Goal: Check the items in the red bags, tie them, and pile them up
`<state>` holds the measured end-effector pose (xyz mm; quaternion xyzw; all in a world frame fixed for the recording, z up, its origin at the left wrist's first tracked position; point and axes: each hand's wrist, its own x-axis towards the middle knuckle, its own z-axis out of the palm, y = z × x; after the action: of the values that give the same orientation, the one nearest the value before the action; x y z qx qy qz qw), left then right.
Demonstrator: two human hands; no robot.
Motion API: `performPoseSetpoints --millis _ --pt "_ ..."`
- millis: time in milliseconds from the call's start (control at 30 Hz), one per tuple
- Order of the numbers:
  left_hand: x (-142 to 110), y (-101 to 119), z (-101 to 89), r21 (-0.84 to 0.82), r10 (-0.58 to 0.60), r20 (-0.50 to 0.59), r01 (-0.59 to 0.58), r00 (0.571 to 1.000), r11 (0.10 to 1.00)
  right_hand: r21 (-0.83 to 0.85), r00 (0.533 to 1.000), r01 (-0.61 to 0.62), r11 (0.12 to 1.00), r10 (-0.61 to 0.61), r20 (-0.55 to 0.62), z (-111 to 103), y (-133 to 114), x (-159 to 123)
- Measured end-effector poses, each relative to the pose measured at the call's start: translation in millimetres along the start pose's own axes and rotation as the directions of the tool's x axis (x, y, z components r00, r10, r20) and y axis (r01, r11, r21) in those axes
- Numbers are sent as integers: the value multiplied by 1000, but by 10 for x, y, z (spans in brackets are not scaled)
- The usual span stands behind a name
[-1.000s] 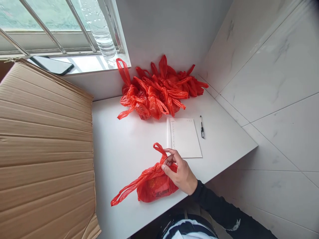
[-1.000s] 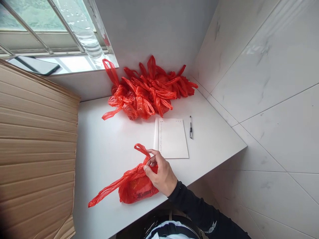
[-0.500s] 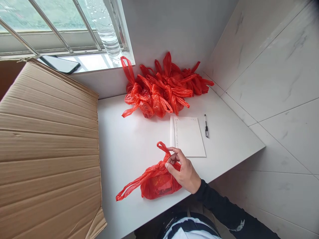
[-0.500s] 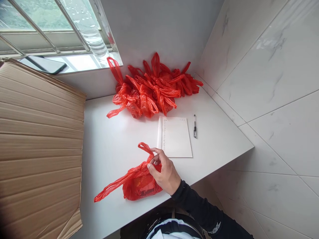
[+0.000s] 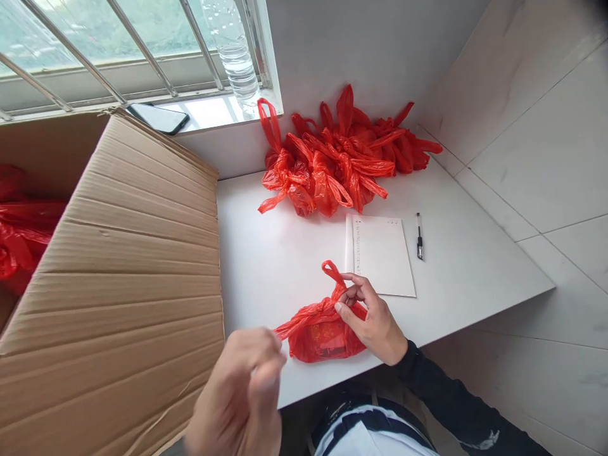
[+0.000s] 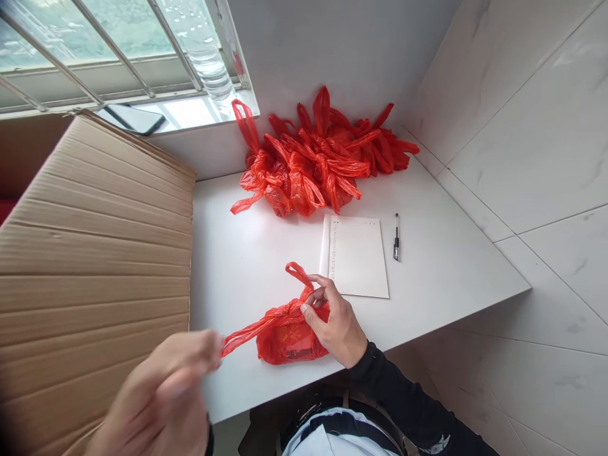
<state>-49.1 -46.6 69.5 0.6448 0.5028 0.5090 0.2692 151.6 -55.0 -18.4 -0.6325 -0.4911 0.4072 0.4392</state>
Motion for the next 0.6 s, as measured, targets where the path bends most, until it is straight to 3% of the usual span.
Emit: performPoseSetpoints --millis 67,133,233,300,600 --pt "34 -196 141 80 26 178 -41 984 996 -7 1000 9 1000 -9 10 -7 -29 -32" --pt "43 -385 268 173 -4 352 -61 936 983 -16 999 19 1000 -19 27 -15 -74 -67" --pt "13 -556 373 220 -114 499 1 859 975 -22 998 43 999 -42 49 -24 -132 -107" --pt "-18 -589 378 215 -168 517 62 839 975 -33 997 67 997 -65 52 -29 -141 -118" --pt "-62 -651 217 191 -373 396 322 839 927 -94 984 167 981 -160 73 -143 -64 -99"
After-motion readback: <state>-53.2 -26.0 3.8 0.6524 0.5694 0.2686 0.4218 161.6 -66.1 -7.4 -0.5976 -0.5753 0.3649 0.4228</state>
